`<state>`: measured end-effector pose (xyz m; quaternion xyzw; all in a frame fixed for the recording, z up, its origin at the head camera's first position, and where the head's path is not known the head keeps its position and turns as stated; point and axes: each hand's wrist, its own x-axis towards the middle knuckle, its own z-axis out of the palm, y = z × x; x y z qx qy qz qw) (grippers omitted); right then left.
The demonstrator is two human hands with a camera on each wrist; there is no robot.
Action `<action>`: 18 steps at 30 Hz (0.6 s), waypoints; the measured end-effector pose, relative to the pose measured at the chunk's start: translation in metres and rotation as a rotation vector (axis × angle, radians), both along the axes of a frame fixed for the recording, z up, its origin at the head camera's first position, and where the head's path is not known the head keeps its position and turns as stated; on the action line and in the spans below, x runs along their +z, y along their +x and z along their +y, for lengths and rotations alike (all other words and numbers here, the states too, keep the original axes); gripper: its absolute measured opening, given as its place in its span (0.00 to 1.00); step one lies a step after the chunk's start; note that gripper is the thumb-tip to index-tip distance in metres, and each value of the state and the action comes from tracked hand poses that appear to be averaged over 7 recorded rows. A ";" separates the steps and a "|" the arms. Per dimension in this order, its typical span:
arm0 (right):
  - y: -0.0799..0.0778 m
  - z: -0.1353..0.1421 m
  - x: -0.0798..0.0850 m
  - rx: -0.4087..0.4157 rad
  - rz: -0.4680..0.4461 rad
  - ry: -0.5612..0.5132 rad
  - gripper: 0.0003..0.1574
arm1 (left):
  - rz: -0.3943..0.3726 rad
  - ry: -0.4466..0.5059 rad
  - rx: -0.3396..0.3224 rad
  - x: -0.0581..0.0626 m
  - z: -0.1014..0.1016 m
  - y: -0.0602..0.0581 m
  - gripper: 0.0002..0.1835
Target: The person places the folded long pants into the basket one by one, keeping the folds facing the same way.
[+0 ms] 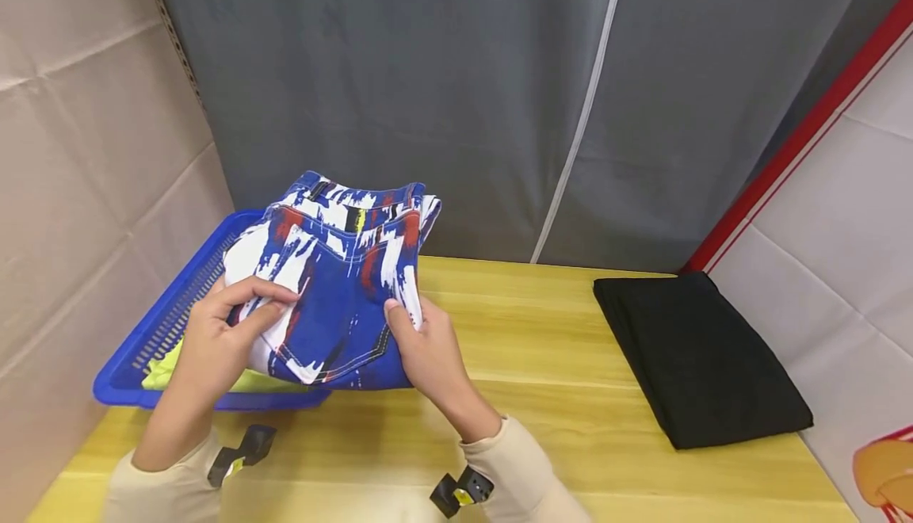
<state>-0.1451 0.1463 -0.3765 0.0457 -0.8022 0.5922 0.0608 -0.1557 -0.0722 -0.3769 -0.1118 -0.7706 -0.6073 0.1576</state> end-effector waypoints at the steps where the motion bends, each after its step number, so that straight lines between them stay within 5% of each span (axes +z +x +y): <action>1: 0.000 0.000 0.000 0.008 -0.001 -0.004 0.18 | 0.002 0.016 0.008 0.000 0.000 -0.001 0.06; 8: 0.000 -0.004 0.003 0.025 0.012 0.001 0.18 | 0.052 0.044 0.109 0.000 0.002 -0.001 0.05; 18: -0.002 -0.002 0.003 -0.025 0.024 0.109 0.20 | 0.020 0.069 0.140 -0.003 0.007 -0.007 0.05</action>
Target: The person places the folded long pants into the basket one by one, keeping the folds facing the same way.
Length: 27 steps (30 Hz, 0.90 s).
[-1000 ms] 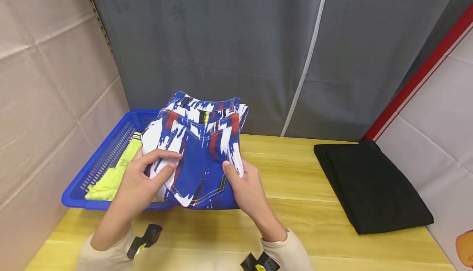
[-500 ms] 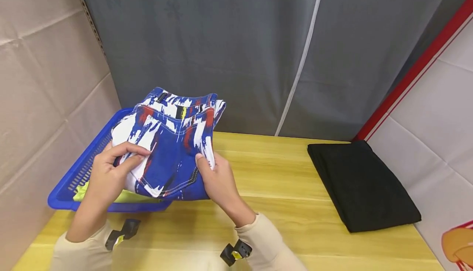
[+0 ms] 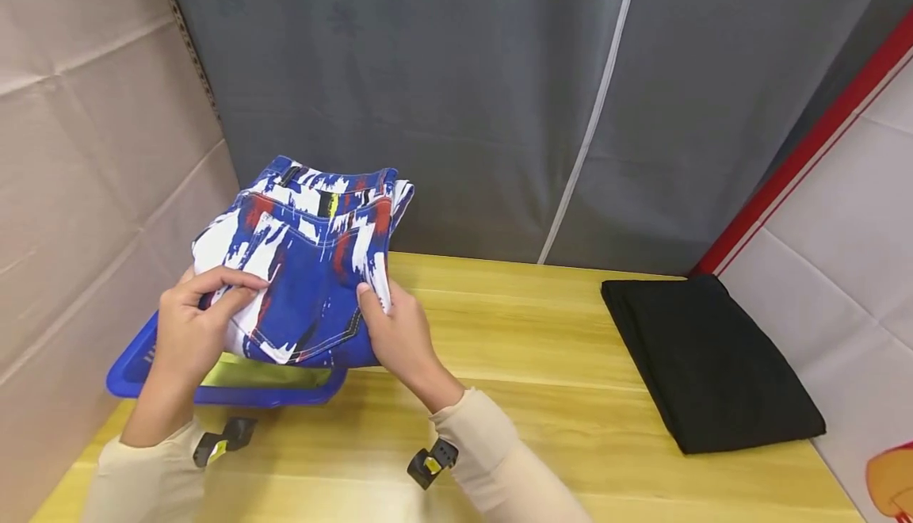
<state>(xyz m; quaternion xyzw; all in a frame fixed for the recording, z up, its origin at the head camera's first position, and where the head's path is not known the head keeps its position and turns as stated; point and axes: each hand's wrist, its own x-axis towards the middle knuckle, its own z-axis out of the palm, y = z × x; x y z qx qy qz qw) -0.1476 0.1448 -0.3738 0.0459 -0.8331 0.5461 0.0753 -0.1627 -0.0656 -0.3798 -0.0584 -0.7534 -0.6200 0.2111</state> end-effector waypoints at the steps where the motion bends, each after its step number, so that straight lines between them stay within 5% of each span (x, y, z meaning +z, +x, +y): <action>1: 0.000 0.001 0.001 -0.004 -0.001 0.005 0.20 | 0.004 0.002 0.001 0.000 0.000 -0.001 0.05; 8: -0.002 0.001 0.006 -0.009 0.020 0.072 0.19 | 0.031 0.029 -0.003 0.001 0.002 -0.004 0.05; 18: -0.002 -0.006 0.014 -0.023 0.044 0.238 0.16 | -0.058 0.013 0.034 0.010 -0.003 0.001 0.06; 27: 0.004 -0.003 0.018 -0.070 0.057 0.422 0.16 | -0.106 -0.128 0.104 0.013 0.004 0.010 0.08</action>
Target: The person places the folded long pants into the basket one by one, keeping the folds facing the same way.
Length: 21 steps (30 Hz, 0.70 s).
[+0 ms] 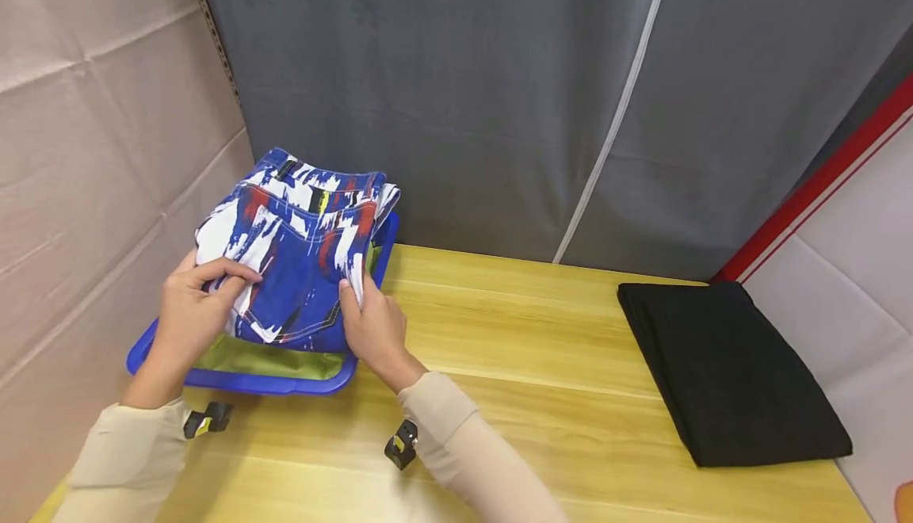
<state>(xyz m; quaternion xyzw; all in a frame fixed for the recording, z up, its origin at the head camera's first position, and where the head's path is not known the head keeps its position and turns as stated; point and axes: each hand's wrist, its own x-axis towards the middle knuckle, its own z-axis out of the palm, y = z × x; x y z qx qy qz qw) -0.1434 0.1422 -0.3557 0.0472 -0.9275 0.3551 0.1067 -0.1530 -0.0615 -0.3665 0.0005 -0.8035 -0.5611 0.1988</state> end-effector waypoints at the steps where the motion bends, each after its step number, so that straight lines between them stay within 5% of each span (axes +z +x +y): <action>1: 0.001 0.000 -0.001 -0.002 0.006 0.010 0.16 | -0.002 -0.018 0.001 -0.001 0.000 0.001 0.08; 21: 0.005 -0.002 -0.003 -0.043 0.027 0.089 0.23 | -0.006 -0.163 0.024 -0.005 -0.001 0.004 0.11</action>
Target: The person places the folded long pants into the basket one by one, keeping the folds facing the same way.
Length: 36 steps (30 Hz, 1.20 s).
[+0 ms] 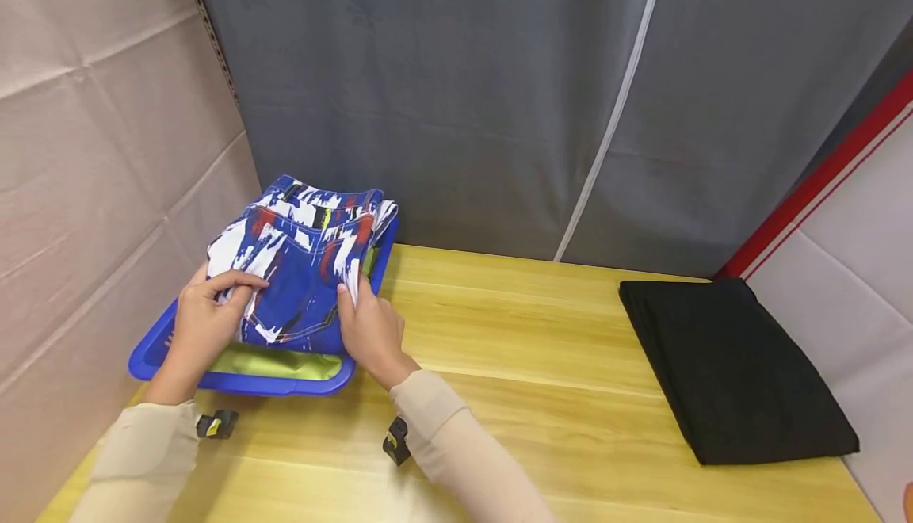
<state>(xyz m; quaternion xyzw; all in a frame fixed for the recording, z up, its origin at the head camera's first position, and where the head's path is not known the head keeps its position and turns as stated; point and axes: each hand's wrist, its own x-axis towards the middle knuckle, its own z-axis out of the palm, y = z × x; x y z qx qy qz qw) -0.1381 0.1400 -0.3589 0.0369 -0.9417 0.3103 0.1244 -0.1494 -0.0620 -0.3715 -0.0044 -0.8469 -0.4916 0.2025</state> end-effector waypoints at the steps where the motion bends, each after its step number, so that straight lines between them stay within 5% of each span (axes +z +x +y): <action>1: 0.000 0.000 0.001 0.000 -0.015 0.007 0.24 | -0.004 -0.003 0.004 -0.002 0.000 -0.001 0.11; 9: 0.019 0.013 -0.006 0.134 -0.165 0.043 0.38 | -0.073 -0.049 0.020 -0.015 -0.009 -0.001 0.23; 14: 0.030 0.020 -0.010 0.210 -0.168 0.103 0.43 | -0.125 -0.079 -0.020 -0.017 -0.014 0.000 0.25; 25: 0.033 0.022 -0.004 0.180 -0.135 0.222 0.44 | -0.219 -0.200 -0.080 -0.016 -0.018 -0.001 0.23; 36: 0.033 0.007 0.011 0.173 -0.107 0.564 0.33 | -0.340 -0.314 -0.111 -0.014 -0.023 0.000 0.24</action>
